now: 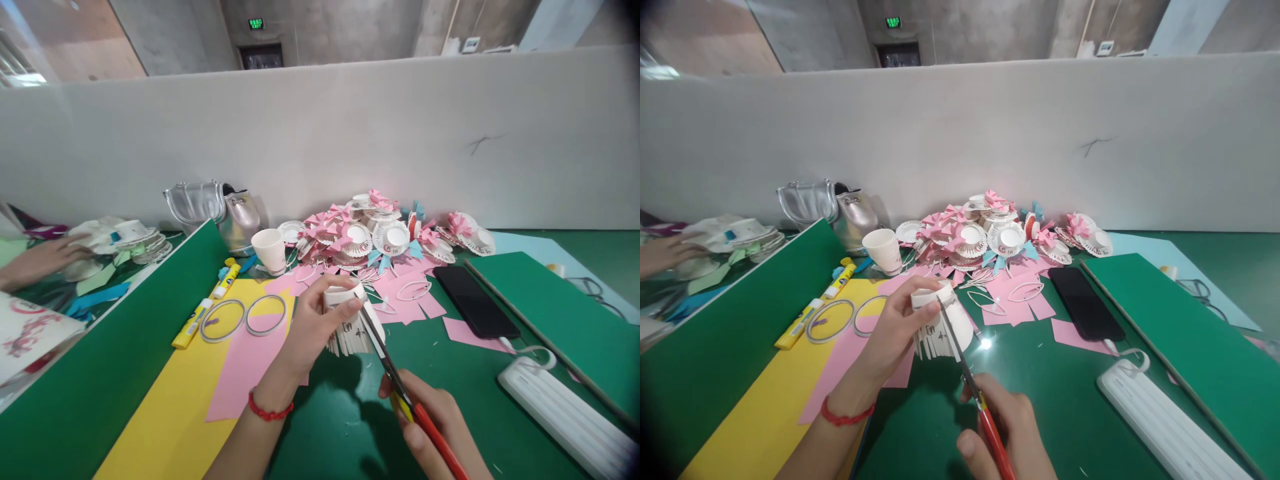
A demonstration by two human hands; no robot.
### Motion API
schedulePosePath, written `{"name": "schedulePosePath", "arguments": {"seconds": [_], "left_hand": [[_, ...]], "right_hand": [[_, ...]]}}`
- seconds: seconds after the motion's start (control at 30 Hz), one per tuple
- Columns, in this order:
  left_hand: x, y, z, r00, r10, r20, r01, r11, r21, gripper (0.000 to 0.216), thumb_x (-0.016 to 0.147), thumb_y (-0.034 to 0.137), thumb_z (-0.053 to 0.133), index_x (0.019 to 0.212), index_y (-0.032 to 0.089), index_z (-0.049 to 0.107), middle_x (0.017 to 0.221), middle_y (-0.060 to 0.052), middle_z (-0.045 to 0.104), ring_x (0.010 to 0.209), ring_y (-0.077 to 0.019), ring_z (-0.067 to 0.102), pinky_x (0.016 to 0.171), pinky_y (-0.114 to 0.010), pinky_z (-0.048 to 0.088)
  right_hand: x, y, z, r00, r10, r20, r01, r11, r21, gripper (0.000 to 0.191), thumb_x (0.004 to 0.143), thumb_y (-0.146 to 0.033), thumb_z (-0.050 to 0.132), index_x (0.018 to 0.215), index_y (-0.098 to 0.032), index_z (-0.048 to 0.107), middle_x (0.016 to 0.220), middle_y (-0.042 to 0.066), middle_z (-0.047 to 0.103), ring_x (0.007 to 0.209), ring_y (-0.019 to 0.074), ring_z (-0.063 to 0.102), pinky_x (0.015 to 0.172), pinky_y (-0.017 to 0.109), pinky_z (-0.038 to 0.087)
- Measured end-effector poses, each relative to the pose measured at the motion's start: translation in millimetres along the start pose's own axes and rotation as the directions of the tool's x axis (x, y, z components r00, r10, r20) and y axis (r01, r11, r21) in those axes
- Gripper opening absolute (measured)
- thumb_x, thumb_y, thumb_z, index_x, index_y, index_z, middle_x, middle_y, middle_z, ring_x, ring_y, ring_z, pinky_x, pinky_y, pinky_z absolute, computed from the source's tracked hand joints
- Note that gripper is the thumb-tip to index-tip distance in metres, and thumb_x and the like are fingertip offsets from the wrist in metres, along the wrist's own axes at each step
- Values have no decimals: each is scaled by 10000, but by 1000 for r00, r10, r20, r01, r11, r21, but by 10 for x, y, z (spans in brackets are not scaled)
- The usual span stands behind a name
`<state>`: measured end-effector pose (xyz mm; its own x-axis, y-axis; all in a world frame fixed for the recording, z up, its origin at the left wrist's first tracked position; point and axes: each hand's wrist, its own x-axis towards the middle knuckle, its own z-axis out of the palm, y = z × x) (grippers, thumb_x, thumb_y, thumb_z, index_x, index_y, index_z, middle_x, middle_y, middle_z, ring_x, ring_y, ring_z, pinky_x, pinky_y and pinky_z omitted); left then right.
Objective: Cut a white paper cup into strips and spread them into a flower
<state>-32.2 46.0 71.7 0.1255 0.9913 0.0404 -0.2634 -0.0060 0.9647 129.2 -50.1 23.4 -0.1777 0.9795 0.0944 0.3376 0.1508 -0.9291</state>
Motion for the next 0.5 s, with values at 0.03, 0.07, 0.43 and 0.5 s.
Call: {"name": "schedulePosePath", "arguments": {"seconds": [0.03, 0.07, 0.43, 0.5], "left_hand": [[1, 0, -3, 1000, 5, 2, -5, 1000, 8, 200, 637, 318, 767, 788, 225, 675, 851, 9, 596, 688, -102, 513, 580, -187, 410], [2, 1, -5, 1000, 8, 4, -8, 1000, 14, 198, 640, 319, 765, 790, 225, 675, 859, 7, 596, 695, -105, 513, 583, -188, 411], [-15, -44, 13, 999, -33, 18, 33, 999, -2, 248, 652, 277, 762, 852, 231, 621, 784, 23, 583, 657, -100, 527, 579, -190, 435], [-4, -29, 7, 999, -34, -18, 33, 999, -39, 268, 652, 273, 758, 867, 229, 604, 738, 30, 583, 628, -102, 540, 565, -197, 446]], "right_hand": [[-1, 3, 1, 1000, 4, 7, -4, 1000, 4, 592, 792, -732, 334, 921, -216, 595, 553, -37, 371, 453, 139, 337, 429, 247, 312], [-3, 6, 2, 1000, 7, 15, -7, 1000, 10, 589, 793, -730, 333, 917, -217, 592, 553, -39, 365, 446, 135, 328, 425, 245, 303], [9, 1, -24, 995, 1, 96, -2, 1000, 17, 601, 789, -736, 325, 1008, -222, 547, 584, -24, 417, 506, 162, 400, 480, 256, 320], [3, 13, -21, 992, -6, 125, 0, 999, 50, 652, 763, -761, 329, 1063, -217, 525, 615, -18, 436, 505, 157, 412, 470, 254, 322]]}}
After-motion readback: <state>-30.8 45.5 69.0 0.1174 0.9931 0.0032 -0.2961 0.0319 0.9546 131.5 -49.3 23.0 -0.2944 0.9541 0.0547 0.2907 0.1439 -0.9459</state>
